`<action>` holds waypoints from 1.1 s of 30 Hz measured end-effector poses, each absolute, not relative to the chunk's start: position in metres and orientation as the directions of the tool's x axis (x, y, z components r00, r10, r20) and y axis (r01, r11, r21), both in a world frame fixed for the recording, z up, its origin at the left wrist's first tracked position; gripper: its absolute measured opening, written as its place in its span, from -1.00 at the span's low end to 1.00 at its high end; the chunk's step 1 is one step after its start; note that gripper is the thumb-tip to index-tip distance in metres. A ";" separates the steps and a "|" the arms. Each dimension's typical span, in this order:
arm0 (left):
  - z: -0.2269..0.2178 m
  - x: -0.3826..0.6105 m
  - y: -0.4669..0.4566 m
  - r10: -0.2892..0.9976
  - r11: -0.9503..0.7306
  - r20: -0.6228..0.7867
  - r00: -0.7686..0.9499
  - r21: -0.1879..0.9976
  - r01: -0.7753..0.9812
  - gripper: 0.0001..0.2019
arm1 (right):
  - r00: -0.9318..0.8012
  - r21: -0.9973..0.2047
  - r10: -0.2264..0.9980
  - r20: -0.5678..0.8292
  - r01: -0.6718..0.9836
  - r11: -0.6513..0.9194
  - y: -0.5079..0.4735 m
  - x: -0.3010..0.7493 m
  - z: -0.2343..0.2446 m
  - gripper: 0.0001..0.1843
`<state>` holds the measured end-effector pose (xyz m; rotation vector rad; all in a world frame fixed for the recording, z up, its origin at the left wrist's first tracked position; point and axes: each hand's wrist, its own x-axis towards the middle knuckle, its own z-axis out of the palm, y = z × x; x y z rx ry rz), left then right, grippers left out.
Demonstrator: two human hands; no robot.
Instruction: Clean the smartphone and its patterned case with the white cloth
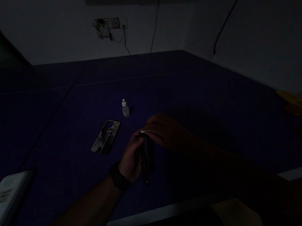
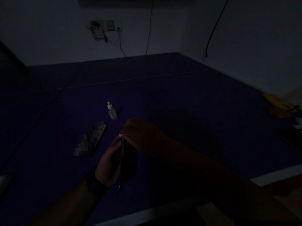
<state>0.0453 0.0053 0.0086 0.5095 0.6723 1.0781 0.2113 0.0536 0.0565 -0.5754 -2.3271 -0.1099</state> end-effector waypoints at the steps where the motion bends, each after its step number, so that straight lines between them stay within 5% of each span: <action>1: 0.008 0.045 0.006 0.919 0.391 -0.246 0.308 0.676 -0.625 -0.62 | -0.640 -0.092 0.380 0.668 0.435 0.896 0.054 0.211 0.056 -0.80; 8: 0.011 0.046 0.006 0.917 0.400 -0.274 0.292 0.651 -0.645 -0.57 | -0.771 -0.135 0.341 0.538 0.320 0.938 0.030 0.215 0.060 -0.76; 15: 0.018 0.046 0.005 0.911 0.412 -0.321 0.260 0.647 -0.642 -0.55 | -0.946 -0.106 0.223 0.237 0.202 0.973 -0.009 0.213 0.069 -0.84; 20: 0.018 0.045 0.004 0.915 0.402 -0.310 0.257 0.662 -0.633 -0.56 | -0.943 -0.106 0.203 0.263 0.180 0.978 -0.014 0.214 0.071 -0.85; 27: 0.012 0.046 0.004 0.920 0.391 -0.261 0.292 0.660 -0.642 -0.55 | -0.787 -0.167 0.401 0.469 0.367 0.915 0.021 0.217 0.059 -0.83; 33: 0.012 0.044 0.005 0.916 0.401 -0.308 0.258 0.658 -0.637 -0.57 | -0.905 -0.124 0.260 0.336 0.231 0.965 0.001 0.214 0.056 -0.82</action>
